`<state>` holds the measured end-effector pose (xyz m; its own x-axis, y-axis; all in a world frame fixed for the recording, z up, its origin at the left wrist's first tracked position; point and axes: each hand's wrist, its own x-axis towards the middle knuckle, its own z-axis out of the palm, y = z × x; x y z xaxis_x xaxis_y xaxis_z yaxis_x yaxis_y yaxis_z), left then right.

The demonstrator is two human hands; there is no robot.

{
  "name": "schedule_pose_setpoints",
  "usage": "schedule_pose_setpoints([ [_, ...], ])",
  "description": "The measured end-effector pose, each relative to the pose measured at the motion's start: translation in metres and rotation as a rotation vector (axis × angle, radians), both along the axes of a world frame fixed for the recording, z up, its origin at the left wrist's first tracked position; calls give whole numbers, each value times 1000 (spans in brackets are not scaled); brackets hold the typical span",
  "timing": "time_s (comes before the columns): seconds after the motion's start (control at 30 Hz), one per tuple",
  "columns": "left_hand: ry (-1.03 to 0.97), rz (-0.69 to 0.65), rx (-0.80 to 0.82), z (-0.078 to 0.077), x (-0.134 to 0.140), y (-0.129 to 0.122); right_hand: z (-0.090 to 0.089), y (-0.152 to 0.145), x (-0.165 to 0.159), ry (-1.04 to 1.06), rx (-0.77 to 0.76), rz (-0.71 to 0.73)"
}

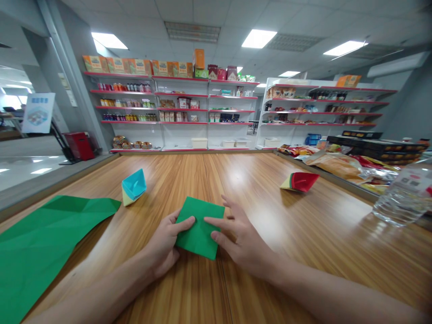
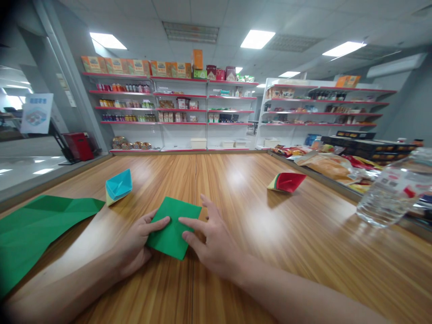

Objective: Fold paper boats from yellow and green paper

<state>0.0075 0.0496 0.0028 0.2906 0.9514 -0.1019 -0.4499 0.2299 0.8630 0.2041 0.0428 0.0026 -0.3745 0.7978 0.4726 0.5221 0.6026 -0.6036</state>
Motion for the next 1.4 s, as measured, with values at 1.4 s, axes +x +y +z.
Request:
schedule_pose_setpoints([
  [1.4, -183, -278, 107, 1, -8, -7, -2, -3, 2, -243, 124, 74],
])
